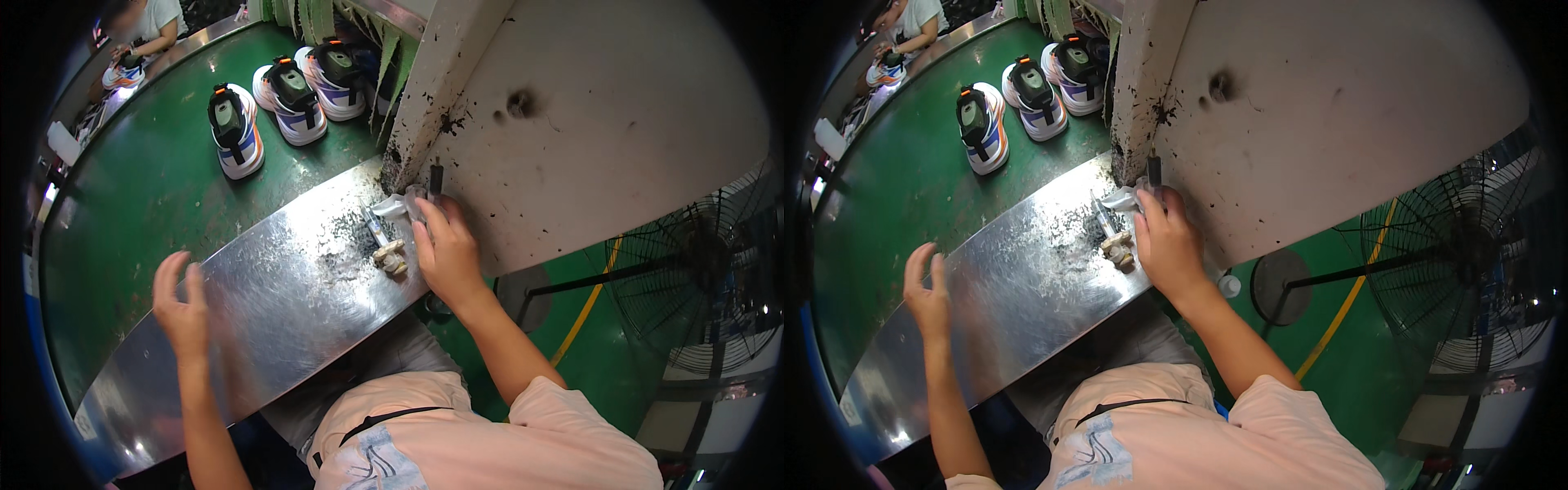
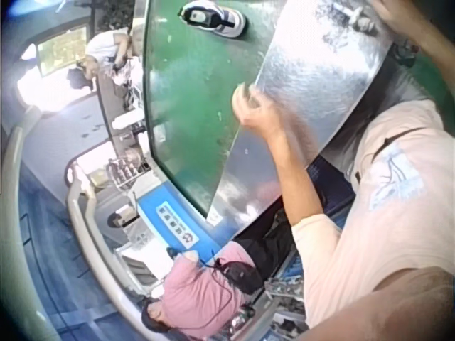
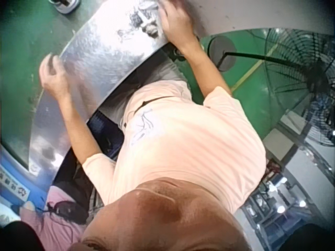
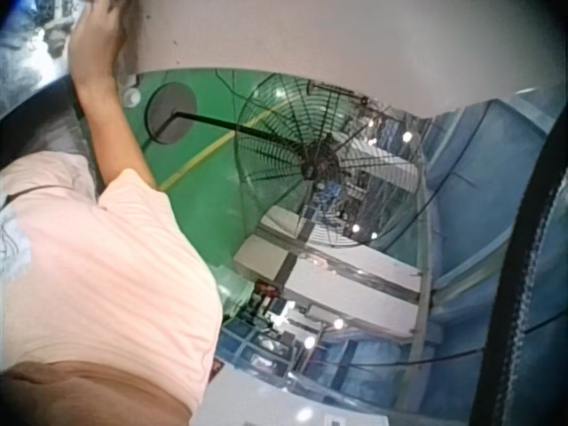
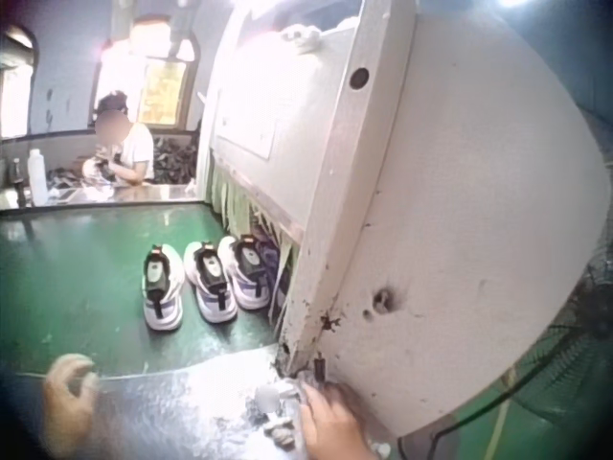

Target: The person applies glue from a syringe to the seams of several shoes on a conveyor belt, periodically refilling the syringe from a container.

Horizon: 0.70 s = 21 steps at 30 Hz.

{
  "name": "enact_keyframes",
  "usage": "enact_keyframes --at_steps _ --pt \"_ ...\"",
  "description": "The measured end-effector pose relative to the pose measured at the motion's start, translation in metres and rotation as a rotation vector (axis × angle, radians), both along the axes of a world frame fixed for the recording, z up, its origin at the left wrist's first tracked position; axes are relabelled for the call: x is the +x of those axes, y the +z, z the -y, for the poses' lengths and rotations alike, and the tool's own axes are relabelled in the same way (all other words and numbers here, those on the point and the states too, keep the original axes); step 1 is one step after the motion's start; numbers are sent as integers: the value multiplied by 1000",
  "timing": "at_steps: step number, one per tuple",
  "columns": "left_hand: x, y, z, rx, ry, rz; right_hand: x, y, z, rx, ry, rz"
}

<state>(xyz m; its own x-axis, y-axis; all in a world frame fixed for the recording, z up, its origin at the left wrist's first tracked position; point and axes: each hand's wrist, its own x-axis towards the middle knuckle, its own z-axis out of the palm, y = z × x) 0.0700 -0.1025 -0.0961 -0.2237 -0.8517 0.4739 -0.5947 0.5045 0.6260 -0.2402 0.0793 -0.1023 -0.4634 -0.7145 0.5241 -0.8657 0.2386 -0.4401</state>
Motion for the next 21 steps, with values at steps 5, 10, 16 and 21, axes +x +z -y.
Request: enact_keyframes --at_steps 5,10,16,21 --pt "-97 66 -69 50 -472 -156 37 39 -11 -36 135 -23" --pt "-138 95 -88 1 -595 -356 66 61 1 -213 303 -131" --pt "-127 102 -91 -26 -536 -470 72 67 2 -280 444 10" --pt "-110 116 -93 -101 -525 -472 69 71 4 -364 464 303"
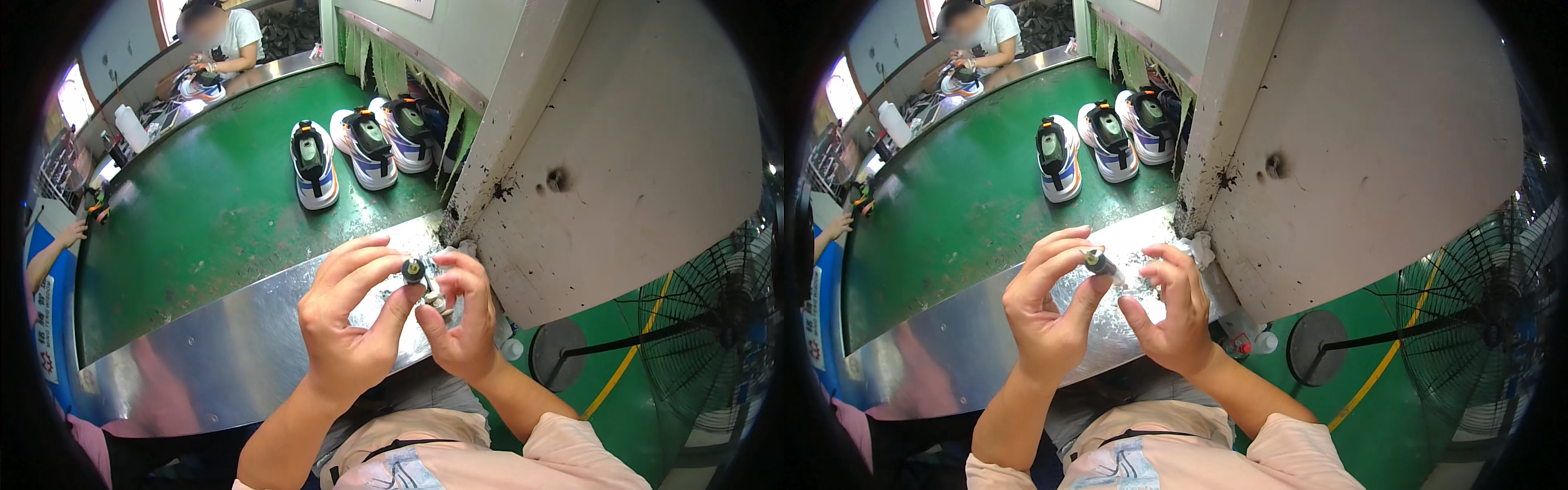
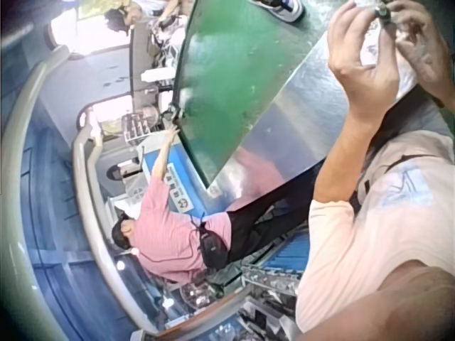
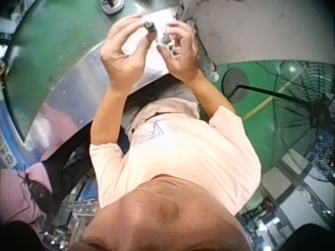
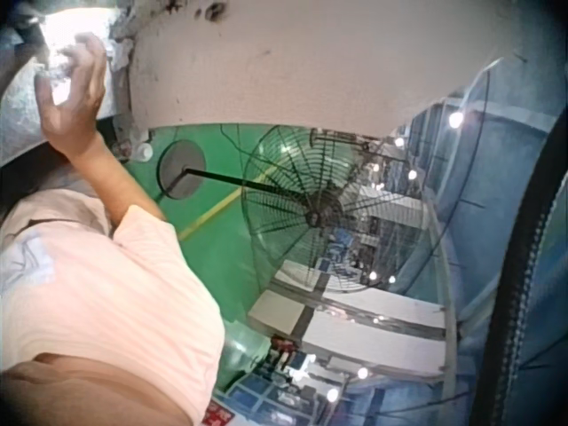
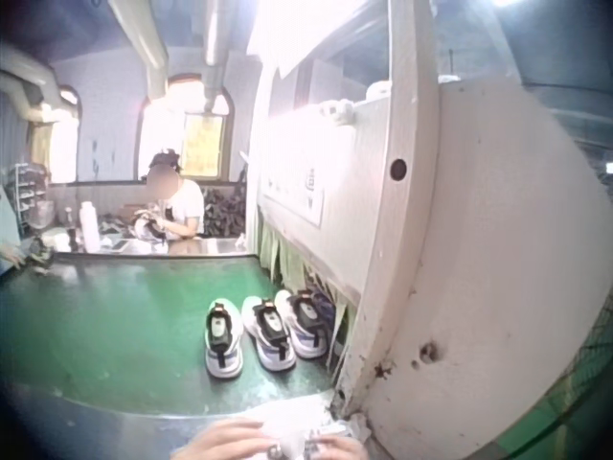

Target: The person applies glue from a syringe to the seams of several shoes on a conveyor belt, periodically refilling the syringe from a container.

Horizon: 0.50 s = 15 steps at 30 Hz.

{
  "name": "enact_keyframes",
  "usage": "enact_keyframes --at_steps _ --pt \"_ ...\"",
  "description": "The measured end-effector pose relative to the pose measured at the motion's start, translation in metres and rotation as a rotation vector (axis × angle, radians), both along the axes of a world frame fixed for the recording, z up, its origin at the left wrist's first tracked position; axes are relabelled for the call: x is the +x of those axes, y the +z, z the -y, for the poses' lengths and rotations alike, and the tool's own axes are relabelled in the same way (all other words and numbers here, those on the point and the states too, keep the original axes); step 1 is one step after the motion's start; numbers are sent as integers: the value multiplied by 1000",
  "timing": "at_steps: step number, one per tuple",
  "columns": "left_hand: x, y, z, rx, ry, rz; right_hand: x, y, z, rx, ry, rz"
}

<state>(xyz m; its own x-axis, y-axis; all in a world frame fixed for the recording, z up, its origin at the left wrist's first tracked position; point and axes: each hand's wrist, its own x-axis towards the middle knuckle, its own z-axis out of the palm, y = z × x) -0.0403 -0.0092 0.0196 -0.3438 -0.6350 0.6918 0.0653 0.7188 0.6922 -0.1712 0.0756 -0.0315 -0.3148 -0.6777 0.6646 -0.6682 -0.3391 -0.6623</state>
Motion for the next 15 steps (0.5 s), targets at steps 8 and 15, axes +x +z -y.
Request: enact_keyframes --at_steps 8,15 --pt "4 1 -4 -17 -68 25 -17 -19 15 188 511 381" --pt "7 1 -2 -29 -91 -1 -27 -5 16 343 655 358"
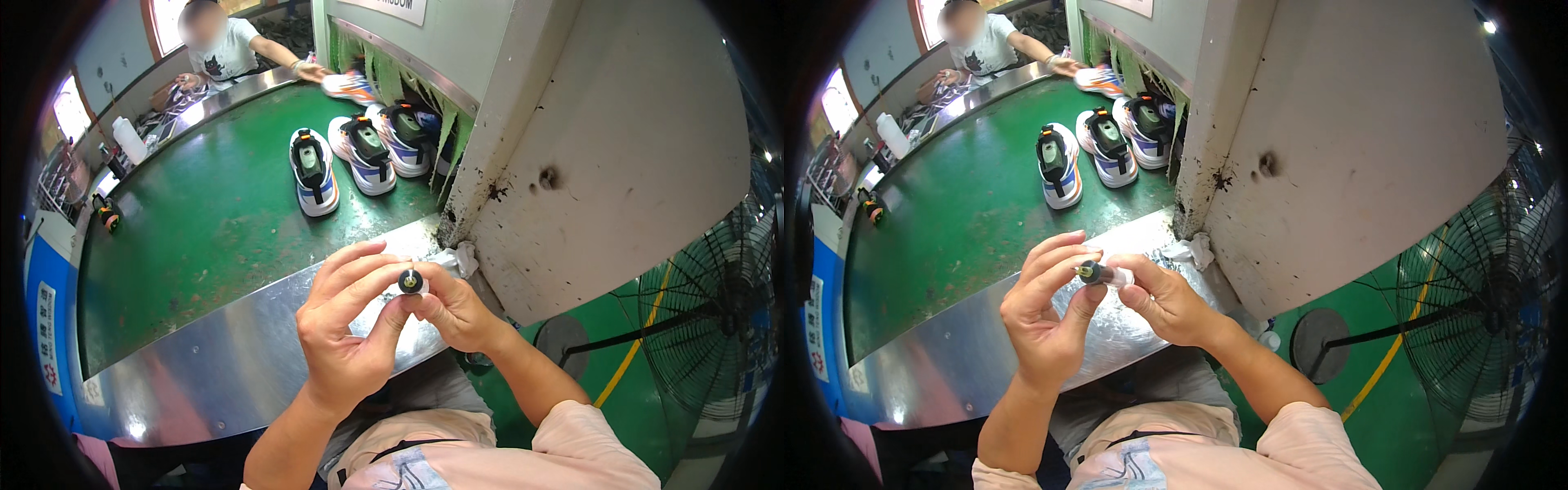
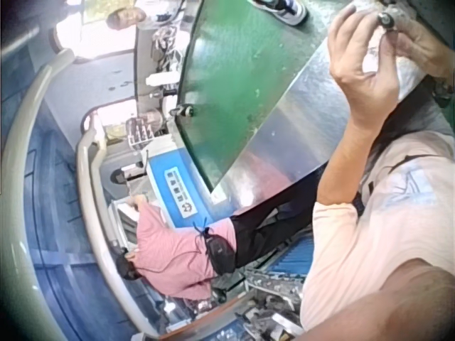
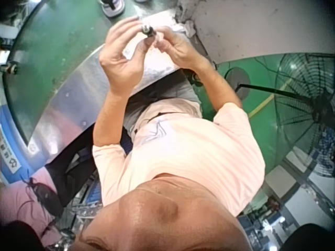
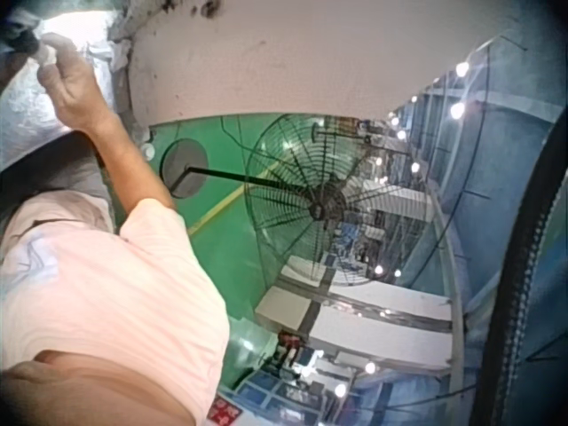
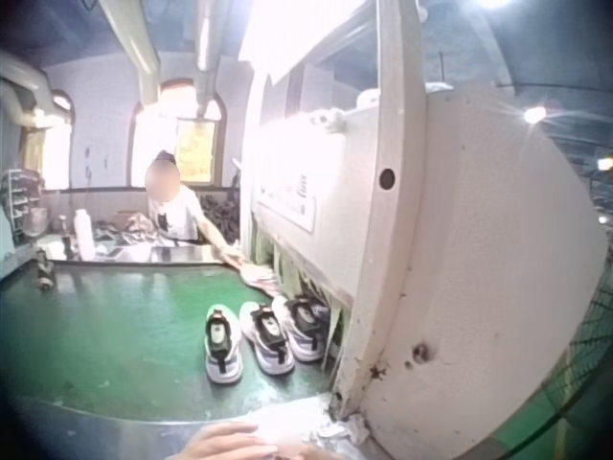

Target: The person applies glue from a syringe to the seams of several shoes on a conveyor belt, periodically refilling the syringe from a container.

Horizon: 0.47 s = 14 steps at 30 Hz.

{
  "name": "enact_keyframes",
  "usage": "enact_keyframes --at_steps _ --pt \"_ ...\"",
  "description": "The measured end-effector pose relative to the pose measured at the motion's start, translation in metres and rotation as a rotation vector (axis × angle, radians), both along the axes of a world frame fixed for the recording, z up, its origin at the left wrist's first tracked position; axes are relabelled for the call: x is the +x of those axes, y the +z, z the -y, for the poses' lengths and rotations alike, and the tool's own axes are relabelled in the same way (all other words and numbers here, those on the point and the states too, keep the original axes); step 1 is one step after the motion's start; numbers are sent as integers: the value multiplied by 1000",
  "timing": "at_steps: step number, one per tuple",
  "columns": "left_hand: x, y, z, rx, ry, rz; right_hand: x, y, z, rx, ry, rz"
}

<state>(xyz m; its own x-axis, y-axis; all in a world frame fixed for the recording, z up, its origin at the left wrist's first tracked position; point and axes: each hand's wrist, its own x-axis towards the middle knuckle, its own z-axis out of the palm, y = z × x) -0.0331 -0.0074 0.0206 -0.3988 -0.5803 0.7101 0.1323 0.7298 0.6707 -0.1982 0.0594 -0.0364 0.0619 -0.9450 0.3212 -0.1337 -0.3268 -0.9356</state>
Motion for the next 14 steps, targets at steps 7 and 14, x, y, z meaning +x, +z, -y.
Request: enact_keyframes --at_steps 7,14 --pt "2 -1 5 62 -101 -44 -4 3 2 100 194 233" --pt "8 -1 9 37 -166 -25 -8 17 3 191 203 95"
